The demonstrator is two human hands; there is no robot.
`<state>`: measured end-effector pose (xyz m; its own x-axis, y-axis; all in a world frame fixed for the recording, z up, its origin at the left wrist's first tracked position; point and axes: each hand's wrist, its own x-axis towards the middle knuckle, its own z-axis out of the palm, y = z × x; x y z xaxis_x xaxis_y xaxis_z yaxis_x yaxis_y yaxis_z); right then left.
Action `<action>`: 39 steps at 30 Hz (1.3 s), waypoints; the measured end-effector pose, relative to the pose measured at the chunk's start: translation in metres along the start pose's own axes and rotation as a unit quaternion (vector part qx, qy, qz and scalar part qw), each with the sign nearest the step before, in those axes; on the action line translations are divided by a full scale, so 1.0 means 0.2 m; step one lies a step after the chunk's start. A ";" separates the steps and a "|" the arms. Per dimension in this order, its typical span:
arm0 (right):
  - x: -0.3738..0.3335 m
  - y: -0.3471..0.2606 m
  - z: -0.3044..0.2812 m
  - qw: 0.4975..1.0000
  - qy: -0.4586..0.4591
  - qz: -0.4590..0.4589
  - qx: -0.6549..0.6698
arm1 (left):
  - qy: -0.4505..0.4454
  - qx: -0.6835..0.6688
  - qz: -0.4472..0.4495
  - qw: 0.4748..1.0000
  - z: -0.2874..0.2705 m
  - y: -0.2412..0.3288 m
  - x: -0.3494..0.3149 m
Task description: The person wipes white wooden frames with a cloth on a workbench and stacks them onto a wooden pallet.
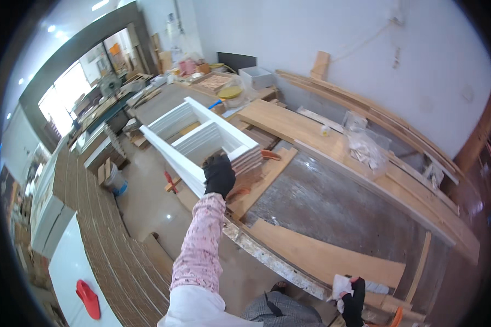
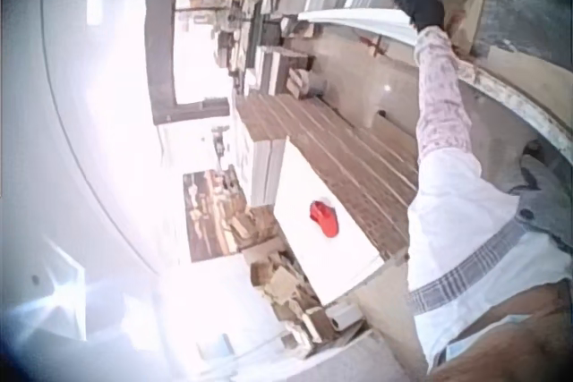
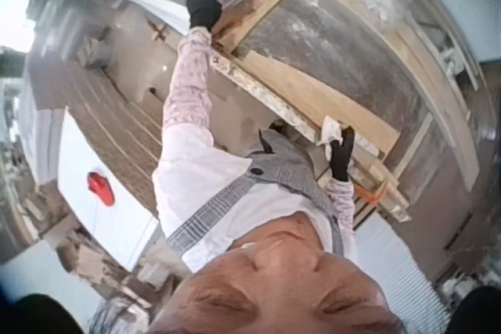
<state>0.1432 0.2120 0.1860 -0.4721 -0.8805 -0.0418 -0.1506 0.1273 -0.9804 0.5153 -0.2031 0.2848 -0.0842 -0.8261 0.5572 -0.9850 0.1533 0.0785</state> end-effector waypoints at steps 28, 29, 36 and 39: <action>1.00 0.32 -1.55 0.918 0.064 0.178 -0.348 | -0.346 -0.243 0.370 0.827 -0.02 0.84 -0.55; 1.01 0.36 -1.59 0.916 0.060 0.183 -0.351 | -0.390 -0.260 0.373 0.801 0.05 0.91 -0.56; 1.14 0.66 -1.77 0.770 0.027 0.097 -0.630 | -0.406 -0.296 0.392 0.771 0.40 1.15 -0.62; 1.25 0.67 -1.71 0.775 0.037 0.111 -0.621 | -0.412 -0.297 0.388 0.769 0.51 1.18 -0.70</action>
<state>-0.2927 0.1653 0.1105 -0.6474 -0.7517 -0.1261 -0.7572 0.6532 -0.0065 0.2794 -0.1069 0.1400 -0.9201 -0.3858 -0.0677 -0.3680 0.7922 0.4868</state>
